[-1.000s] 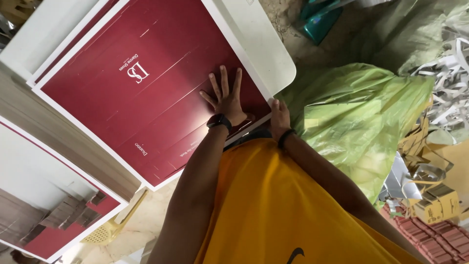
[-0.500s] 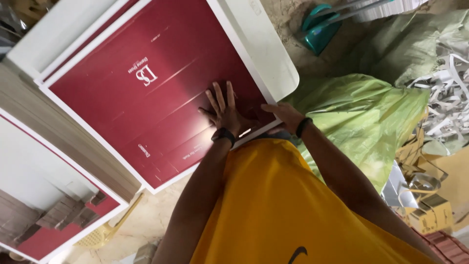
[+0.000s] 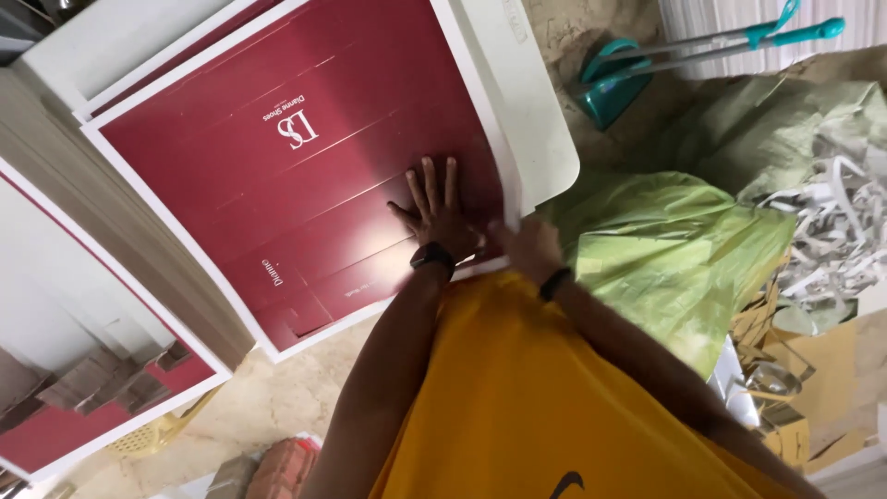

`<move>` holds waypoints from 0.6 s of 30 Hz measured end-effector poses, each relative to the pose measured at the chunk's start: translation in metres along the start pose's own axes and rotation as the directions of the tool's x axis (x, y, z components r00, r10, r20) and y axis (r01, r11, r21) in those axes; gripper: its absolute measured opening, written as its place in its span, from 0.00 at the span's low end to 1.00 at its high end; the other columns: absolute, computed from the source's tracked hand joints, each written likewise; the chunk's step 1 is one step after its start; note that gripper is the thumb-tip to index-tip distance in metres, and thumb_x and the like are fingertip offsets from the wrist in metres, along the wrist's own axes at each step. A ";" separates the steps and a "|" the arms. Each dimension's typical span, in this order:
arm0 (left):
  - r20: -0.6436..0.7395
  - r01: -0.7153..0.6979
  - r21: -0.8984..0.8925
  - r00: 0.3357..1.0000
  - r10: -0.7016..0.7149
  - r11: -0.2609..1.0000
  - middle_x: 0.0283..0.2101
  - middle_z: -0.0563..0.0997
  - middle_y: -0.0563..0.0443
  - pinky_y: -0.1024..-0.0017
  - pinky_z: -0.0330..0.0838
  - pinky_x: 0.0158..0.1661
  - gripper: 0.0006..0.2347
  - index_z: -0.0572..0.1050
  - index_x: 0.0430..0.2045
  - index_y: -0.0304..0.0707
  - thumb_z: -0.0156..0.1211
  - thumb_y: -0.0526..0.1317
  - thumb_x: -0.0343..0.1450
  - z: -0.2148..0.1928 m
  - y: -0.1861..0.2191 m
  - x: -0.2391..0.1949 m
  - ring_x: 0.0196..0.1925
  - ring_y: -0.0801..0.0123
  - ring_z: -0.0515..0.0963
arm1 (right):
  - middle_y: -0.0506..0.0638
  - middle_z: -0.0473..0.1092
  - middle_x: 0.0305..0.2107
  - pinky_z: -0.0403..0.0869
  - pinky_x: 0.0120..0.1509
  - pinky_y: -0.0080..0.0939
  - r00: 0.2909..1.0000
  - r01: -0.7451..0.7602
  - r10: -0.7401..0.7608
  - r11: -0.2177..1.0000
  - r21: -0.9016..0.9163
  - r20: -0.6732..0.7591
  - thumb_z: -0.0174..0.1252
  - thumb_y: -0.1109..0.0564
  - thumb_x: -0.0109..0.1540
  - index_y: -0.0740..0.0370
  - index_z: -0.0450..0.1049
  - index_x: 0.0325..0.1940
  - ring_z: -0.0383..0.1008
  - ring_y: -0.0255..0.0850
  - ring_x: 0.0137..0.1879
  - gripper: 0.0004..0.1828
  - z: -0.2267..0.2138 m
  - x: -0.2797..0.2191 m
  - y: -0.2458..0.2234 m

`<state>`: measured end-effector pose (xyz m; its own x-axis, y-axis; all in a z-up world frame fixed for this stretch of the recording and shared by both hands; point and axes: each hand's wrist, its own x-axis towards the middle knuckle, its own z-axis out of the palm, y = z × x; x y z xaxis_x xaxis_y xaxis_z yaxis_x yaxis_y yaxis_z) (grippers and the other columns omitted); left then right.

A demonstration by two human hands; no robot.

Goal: Removing pre-cut cardboard box templates from their surrounding sheets and stacking them for further processing.

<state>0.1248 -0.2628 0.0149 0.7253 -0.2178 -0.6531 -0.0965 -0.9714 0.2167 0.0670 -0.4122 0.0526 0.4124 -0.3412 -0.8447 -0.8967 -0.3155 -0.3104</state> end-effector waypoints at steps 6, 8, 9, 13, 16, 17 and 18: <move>0.029 0.019 -0.053 0.999 -0.017 0.998 0.80 0.27 0.49 0.19 0.23 0.65 0.63 0.29 0.75 0.64 0.73 0.67 0.51 0.010 -0.003 -0.001 0.80 0.48 0.24 | 0.65 0.78 0.37 0.72 0.51 0.61 0.999 0.012 -0.014 0.998 -0.068 -0.033 0.60 0.30 0.60 0.64 0.82 0.46 0.77 0.63 0.54 0.33 0.004 0.022 0.035; -0.007 0.019 -0.050 1.000 -0.019 0.999 0.79 0.25 0.52 0.20 0.22 0.66 0.63 0.29 0.75 0.66 0.70 0.73 0.50 0.014 -0.002 0.006 0.80 0.49 0.22 | 0.64 0.78 0.35 0.70 0.49 0.62 0.996 0.072 -0.073 0.997 -0.015 -0.055 0.59 0.32 0.62 0.63 0.82 0.44 0.77 0.63 0.52 0.30 -0.001 0.013 0.017; -0.017 -0.005 -0.034 1.000 0.005 0.999 0.79 0.26 0.50 0.19 0.26 0.65 0.59 0.29 0.75 0.65 0.70 0.63 0.54 0.014 -0.003 0.006 0.80 0.47 0.24 | 0.62 0.78 0.40 0.72 0.53 0.59 0.999 0.010 -0.012 0.999 -0.053 -0.050 0.62 0.31 0.60 0.63 0.82 0.48 0.77 0.59 0.55 0.32 -0.003 -0.005 -0.003; -0.094 0.007 -0.004 0.996 -0.007 1.000 0.80 0.27 0.52 0.17 0.29 0.64 0.56 0.30 0.76 0.66 0.70 0.53 0.58 0.006 0.005 -0.005 0.80 0.48 0.25 | 0.62 0.78 0.41 0.72 0.57 0.61 0.997 -0.053 0.047 0.992 -0.113 -0.057 0.66 0.25 0.54 0.62 0.82 0.46 0.75 0.60 0.58 0.38 0.001 0.021 0.035; -0.204 0.041 0.102 0.979 -0.020 0.994 0.80 0.26 0.50 0.18 0.33 0.66 0.62 0.29 0.76 0.64 0.73 0.64 0.53 0.022 0.006 0.004 0.81 0.47 0.25 | 0.63 0.77 0.33 0.71 0.48 0.57 0.995 0.098 -0.097 0.995 0.020 -0.038 0.62 0.34 0.61 0.64 0.82 0.43 0.78 0.55 0.47 0.29 0.011 0.087 0.089; -0.232 0.039 0.099 0.973 -0.015 0.994 0.80 0.26 0.50 0.18 0.33 0.66 0.62 0.29 0.76 0.64 0.73 0.64 0.53 0.023 0.003 0.004 0.81 0.47 0.25 | 0.63 0.77 0.33 0.71 0.48 0.57 0.991 0.122 -0.121 0.992 0.022 -0.052 0.62 0.34 0.61 0.64 0.82 0.43 0.78 0.55 0.47 0.29 0.005 0.051 0.053; -0.261 0.023 0.116 0.965 0.008 0.993 0.80 0.32 0.49 0.19 0.35 0.65 0.57 0.31 0.76 0.63 0.71 0.57 0.57 0.024 0.001 0.004 0.81 0.46 0.30 | 0.63 0.78 0.32 0.72 0.48 0.58 0.992 0.104 -0.106 0.994 -0.027 -0.062 0.64 0.32 0.59 0.64 0.82 0.41 0.79 0.58 0.48 0.31 0.001 0.011 0.016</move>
<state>0.1111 -0.2673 -0.0052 0.8774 -0.1937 -0.4390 -0.1582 -0.9805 0.1163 0.0577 -0.4205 0.0379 0.5141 -0.3606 -0.7783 -0.8442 -0.3733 -0.3847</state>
